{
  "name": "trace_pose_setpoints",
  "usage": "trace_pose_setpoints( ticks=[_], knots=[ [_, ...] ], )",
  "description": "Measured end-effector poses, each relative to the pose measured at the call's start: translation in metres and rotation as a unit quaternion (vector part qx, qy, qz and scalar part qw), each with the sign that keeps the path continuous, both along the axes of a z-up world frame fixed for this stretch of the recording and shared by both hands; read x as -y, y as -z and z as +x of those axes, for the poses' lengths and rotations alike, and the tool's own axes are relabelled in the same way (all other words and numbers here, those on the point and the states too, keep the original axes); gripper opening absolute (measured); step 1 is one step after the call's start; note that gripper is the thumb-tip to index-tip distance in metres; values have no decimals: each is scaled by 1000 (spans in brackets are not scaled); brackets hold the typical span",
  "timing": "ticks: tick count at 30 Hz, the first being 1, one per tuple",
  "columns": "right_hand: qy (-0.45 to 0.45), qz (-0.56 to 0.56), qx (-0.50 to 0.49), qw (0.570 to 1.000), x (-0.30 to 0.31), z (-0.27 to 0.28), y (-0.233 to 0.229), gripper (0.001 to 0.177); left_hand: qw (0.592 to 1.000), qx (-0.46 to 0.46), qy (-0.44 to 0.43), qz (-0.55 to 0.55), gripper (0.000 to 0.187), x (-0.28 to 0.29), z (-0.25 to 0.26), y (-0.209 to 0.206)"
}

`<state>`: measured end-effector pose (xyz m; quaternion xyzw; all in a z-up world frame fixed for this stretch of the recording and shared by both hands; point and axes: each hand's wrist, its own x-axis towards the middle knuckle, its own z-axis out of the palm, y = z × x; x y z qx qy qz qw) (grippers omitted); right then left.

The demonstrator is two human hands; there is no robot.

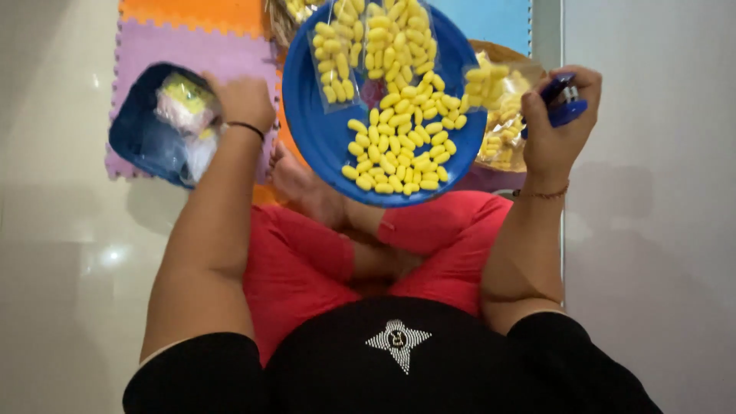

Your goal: The person is manually sorting yellow snacks into a blue tray and sealing small plastic bags using a hand stapler.

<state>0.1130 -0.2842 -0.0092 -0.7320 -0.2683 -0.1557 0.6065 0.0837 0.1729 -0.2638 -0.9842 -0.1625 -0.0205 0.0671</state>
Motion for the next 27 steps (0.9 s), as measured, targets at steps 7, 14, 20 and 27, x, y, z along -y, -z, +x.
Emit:
trace_pose_setpoints(
  ticks=[7, 14, 20, 27],
  knots=[
    [-31, 74, 31, 996, 15, 43, 38, 35, 976, -217, 13, -3, 39, 51, 15, -1],
    [-34, 83, 16, 996, 15, 45, 38, 32, 979, -184, 70, 60, 26, 37, 4, 27],
    [-40, 98, 26, 994, 26, 46, 34, 33, 984, 152, 92, -21, 19, -16, -3, -6],
    [-12, 38, 1, 999, 14, 7, 1, 36, 856, 416, 238, -195, 18, 74, -82, -258]
  ],
)
